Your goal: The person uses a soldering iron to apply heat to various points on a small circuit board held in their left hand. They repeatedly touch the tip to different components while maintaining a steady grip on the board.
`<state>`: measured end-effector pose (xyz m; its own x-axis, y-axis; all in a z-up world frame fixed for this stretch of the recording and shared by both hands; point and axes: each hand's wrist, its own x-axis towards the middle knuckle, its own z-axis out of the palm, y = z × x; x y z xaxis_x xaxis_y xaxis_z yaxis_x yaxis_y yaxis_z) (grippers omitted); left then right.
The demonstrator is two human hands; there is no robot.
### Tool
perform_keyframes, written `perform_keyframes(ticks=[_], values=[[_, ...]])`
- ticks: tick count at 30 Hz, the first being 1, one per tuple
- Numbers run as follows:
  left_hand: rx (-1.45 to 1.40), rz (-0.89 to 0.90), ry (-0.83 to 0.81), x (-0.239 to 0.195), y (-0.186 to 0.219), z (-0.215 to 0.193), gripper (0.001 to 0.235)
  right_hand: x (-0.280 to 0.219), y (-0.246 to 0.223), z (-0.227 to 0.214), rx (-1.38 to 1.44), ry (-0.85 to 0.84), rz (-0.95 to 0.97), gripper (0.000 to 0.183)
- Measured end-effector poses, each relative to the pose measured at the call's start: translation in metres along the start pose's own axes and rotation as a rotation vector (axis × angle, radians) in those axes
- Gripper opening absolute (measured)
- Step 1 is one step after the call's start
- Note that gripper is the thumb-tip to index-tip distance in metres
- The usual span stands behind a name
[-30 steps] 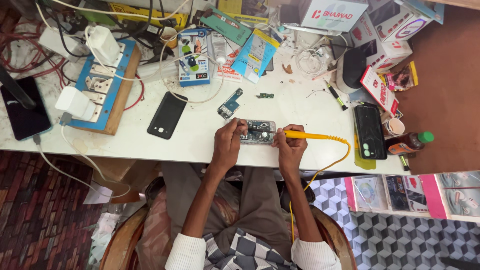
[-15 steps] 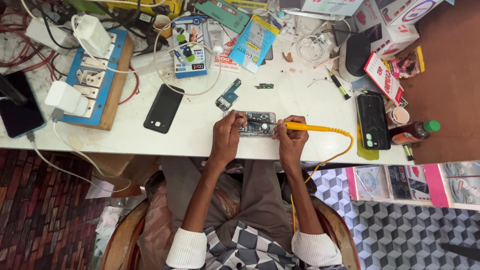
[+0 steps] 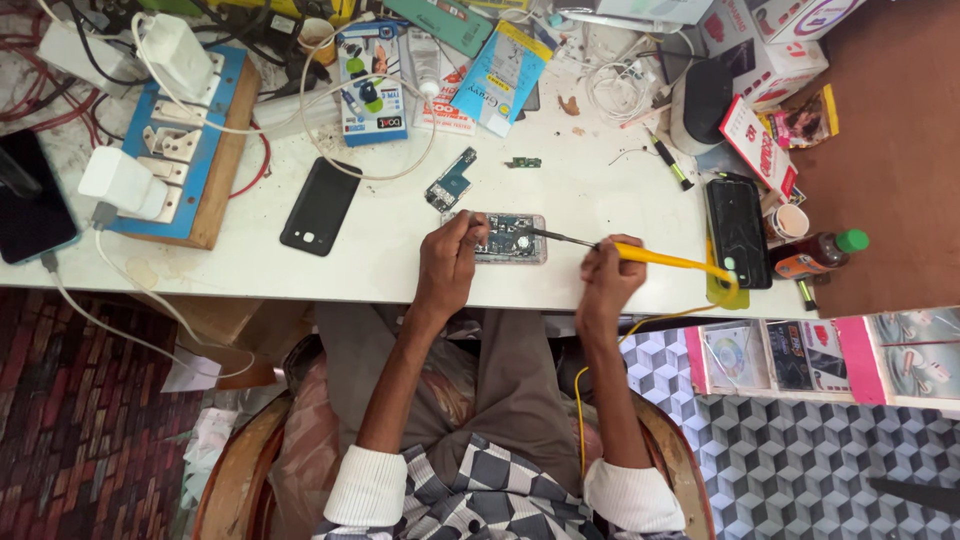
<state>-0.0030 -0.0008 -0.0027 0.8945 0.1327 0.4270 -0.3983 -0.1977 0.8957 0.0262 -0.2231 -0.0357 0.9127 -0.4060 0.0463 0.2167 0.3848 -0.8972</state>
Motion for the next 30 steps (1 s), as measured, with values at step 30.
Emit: perform_keyframes(ticks=[30], values=[[-0.039, -0.036, 0.036, 0.001, 0.000, 0.000, 0.038, -0.013, 0.005, -0.004, -0.204, -0.032, -0.133, 0.016]])
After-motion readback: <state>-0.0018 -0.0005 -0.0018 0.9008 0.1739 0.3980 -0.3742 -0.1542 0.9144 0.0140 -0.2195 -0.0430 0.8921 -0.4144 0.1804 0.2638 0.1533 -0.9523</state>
